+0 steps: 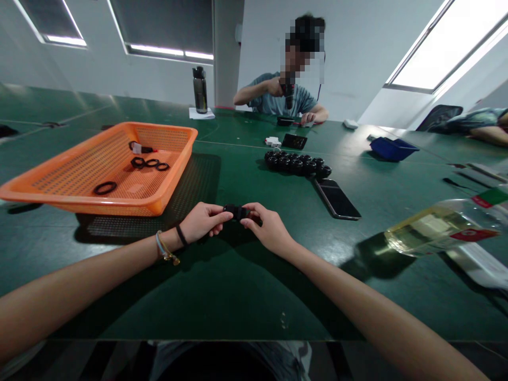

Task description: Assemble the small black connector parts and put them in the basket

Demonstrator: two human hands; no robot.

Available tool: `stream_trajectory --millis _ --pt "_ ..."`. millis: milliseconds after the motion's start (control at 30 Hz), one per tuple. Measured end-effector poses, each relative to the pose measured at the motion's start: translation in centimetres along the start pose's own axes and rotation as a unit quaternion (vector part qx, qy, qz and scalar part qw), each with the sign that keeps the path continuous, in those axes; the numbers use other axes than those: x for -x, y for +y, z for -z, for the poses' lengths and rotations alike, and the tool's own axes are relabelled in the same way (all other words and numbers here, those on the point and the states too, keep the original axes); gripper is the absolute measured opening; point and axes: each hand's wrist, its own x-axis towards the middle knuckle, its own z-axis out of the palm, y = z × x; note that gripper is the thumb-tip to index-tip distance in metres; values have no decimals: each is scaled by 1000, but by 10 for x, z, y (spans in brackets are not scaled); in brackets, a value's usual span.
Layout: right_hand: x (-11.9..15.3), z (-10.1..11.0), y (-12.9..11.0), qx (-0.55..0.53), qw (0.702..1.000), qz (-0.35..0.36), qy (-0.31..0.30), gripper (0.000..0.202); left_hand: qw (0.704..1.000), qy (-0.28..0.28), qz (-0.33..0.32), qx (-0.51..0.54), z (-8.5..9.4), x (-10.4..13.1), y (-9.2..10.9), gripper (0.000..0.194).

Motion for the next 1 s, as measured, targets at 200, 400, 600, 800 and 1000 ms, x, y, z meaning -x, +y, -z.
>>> stream_trajectory --millis 200,400,600,800,1000 --pt "0 0 0 -1 1000 -8 -4 18 1000 1 -4 -2 1 0 0 22" --pt "0 0 -1 6 1000 -8 -6 17 1000 -2 -8 -1 1 0 -2 20" --pt "0 1 -3 12 1000 -13 -20 17 1000 -2 -10 -3 1 0 -1 20" --pt "0 1 -2 20 999 -11 -29 16 1000 0 -3 -12 1 1 0 18" --pt "-1 1 -3 31 999 -12 -37 15 1000 2 0 -10 1 1 0 15"
